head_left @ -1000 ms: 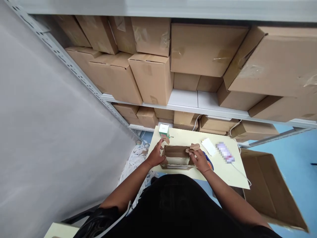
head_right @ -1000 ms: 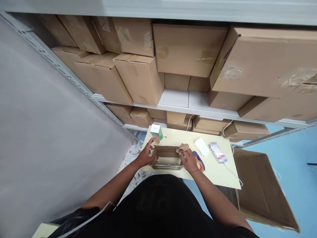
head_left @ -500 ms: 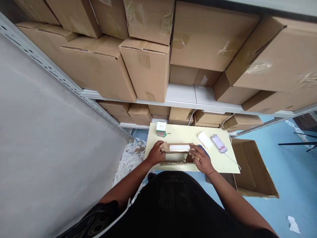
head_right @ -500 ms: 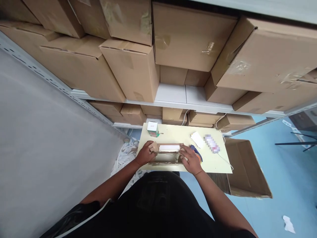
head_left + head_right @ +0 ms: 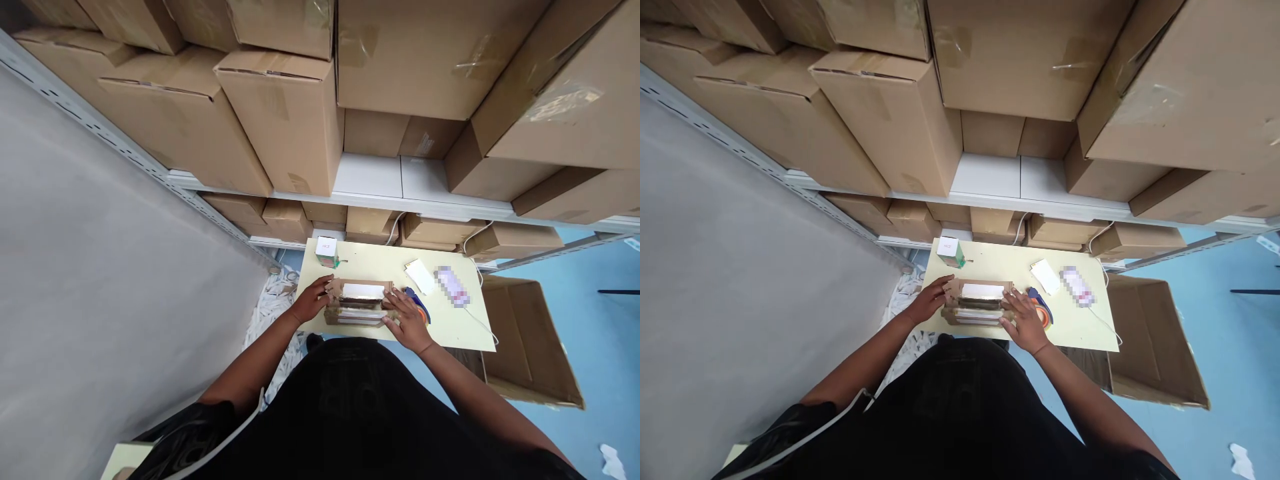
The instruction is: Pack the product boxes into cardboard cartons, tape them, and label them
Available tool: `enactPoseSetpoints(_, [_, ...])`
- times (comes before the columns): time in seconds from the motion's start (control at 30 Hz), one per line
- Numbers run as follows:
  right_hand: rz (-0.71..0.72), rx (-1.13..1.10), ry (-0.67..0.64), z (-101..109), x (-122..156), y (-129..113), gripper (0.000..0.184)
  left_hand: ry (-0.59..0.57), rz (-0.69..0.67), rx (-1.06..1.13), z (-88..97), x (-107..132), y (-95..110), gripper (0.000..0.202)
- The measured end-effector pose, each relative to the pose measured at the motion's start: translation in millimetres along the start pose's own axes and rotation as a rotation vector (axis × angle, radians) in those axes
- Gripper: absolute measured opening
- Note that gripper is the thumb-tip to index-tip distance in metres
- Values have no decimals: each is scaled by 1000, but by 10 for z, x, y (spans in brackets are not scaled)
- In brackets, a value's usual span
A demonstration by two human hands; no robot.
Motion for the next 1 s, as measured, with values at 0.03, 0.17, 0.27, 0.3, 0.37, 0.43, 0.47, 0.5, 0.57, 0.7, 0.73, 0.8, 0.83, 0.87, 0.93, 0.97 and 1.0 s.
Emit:
enactPoseSetpoints(0.03, [-13, -9, 40, -18, -29, -10, 41, 7, 15, 40, 11, 12, 1, 41])
enactPoseSetpoints(0.17, [-45, -85, 134, -128, -135, -91, 46, 53, 42, 116, 34, 79, 12, 58])
enactPoseSetpoints(0.27, [-110, -131, 193, -124, -156, -70, 52, 58, 56, 146, 8, 141, 6, 65])
enactPoseSetpoints(0.3, [-134, -141, 211, -110, -153, -45, 52, 55, 56, 159, -8, 162, 7, 68])
enactPoseSetpoints(0.37, [-163, -144, 234, -97, -144, 3, 50, 42, 44, 151, -57, 201, 13, 71])
enactPoseSetpoints(0.43, [-153, -113, 240, -121, -142, 31, 46, 52, 35, 64, -102, 231, 9, 66])
enactPoseSetpoints(0.47, [-138, -87, 242, -147, -144, 38, 45, 69, 34, -1, -118, 242, 5, 62])
enactPoseSetpoints(0.5, [-117, -57, 247, -179, -147, 38, 45, 94, 38, -62, -129, 251, 4, 59])
enactPoseSetpoints(0.57, [-65, -3, 260, -249, -160, 14, 46, 156, 44, -156, -137, 263, 25, 61])
enactPoseSetpoints(0.7, [-11, 39, 296, -301, -181, -51, 44, 227, -102, -383, -183, 267, 281, 61])
enactPoseSetpoints(0.73, [-20, 34, 296, -281, -174, -48, 43, 200, -170, -448, -239, 267, 366, 53])
enactPoseSetpoints(0.8, [-56, 19, 291, -183, -119, 9, 42, 114, -280, -538, -375, 277, 479, 41])
enactPoseSetpoints(0.83, [-83, 18, 293, -99, -63, 74, 41, 78, -312, -562, -429, 286, 502, 39])
enactPoseSetpoints(0.87, [-121, 28, 300, 6, 11, 173, 41, 55, -334, -577, -466, 295, 511, 38])
enactPoseSetpoints(0.93, [-244, 105, 305, 234, 208, 489, 41, 43, -359, -597, -494, 313, 499, 40])
enactPoseSetpoints(0.97, [-336, 176, 284, 329, 323, 706, 43, 38, -374, -601, -502, 323, 486, 41])
enactPoseSetpoints(1.0, [-451, 265, 234, 393, 445, 954, 45, 29, -388, -603, -506, 332, 470, 42])
Point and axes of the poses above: each hand's wrist, its own x-axis away from the middle knuckle, its own z-axis out of the back of the hand, y = z × x, the point moved 10 cm from there along -x, towards the middle knuckle, and after that the axes turned 7 degrees about y, right-handed, at the moved point
